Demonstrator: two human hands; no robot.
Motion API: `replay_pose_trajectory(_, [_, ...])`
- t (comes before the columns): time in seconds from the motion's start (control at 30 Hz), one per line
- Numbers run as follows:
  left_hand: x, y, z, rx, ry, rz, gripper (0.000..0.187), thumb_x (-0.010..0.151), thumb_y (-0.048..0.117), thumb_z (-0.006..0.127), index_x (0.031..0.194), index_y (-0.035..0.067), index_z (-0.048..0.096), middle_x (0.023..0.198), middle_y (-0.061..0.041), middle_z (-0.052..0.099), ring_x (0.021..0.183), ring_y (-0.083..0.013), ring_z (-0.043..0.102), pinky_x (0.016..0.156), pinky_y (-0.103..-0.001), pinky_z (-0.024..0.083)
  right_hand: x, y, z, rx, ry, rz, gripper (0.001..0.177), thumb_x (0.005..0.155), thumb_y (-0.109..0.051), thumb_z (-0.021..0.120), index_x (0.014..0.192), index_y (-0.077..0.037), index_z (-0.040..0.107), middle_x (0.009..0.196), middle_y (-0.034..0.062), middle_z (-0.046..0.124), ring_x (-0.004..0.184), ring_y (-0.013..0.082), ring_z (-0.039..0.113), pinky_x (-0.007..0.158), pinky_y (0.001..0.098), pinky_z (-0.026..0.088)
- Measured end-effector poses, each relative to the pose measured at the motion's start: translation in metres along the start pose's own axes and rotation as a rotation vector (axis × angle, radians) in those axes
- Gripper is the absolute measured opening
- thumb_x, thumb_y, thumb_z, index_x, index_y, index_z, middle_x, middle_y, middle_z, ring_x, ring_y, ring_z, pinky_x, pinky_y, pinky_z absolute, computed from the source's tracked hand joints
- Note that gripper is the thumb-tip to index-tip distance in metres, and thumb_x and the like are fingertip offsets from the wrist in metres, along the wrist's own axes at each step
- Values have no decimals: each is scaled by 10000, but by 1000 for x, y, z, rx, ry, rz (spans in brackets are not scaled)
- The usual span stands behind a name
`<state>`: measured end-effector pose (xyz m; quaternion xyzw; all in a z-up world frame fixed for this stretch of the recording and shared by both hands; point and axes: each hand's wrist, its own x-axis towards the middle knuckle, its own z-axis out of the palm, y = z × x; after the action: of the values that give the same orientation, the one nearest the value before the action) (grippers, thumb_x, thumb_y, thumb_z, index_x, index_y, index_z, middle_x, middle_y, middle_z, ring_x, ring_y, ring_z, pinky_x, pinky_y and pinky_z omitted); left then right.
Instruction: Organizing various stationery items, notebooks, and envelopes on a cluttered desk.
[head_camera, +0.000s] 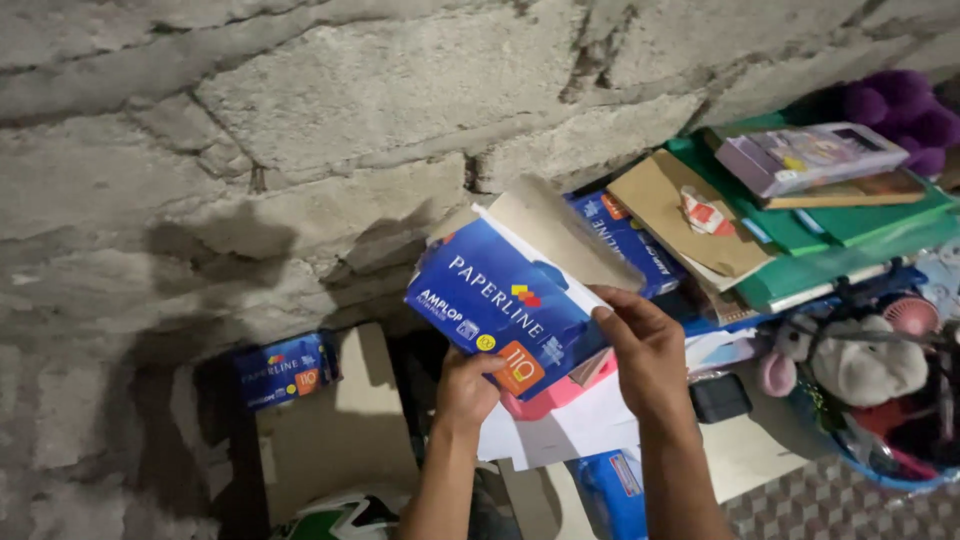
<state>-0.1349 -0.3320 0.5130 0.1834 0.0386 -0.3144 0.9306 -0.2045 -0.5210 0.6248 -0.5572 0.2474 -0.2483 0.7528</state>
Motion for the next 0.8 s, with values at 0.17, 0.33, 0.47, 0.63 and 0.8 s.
replay_pose_trajectory(0.17, [-9, -6, 5, 142, 29, 63, 720, 701, -156, 594, 1394, 38, 553, 1248, -120, 653, 1203, -306, 622, 1059, -486, 487, -2, -34, -17, -538, -170, -41, 326, 890, -66, 708, 1206, 11, 734, 1111, 86, 771, 971, 136, 677, 844, 290, 558])
replay_pose_trajectory(0.33, [-16, -14, 21, 119, 21, 80, 797, 641, -137, 558, 1412, 62, 523, 1248, -99, 649, 1217, -293, 614, 1073, -468, 480, 1, -60, -38, -718, -311, 25, 309, 893, -158, 730, 1150, 10, 766, 1101, 80, 789, 964, 131, 692, 836, 294, 549])
replay_pose_trajectory(0.47, [-20, -22, 21, 11, -52, -16, 825, 584, -118, 557, 1384, 79, 526, 1243, -90, 660, 1222, -296, 616, 1071, -490, 485, -11, -79, -56, -665, -437, 165, 320, 883, -184, 751, 1109, 41, 781, 1151, 103, 797, 878, 116, 661, 742, 317, 550])
replay_pose_trajectory(0.63, [-36, -53, -7, 63, -114, -30, 747, 625, -117, 556, 1367, -32, 545, 1253, -141, 677, 1213, -342, 634, 1089, -502, 486, -30, -87, -83, -832, -508, 71, 358, 882, -177, 737, 1185, 14, 742, 1012, 117, 783, 761, 122, 695, 680, 304, 566])
replay_pose_trajectory(0.8, [-57, -65, 47, 102, -138, -53, 739, 626, -127, 552, 1355, -11, 569, 1238, -151, 681, 1185, -346, 641, 1074, -506, 497, -42, -80, -116, -987, -483, 349, 463, 910, -130, 768, 1370, -74, 754, 888, 209, 752, 705, 220, 582, 631, 391, 488])
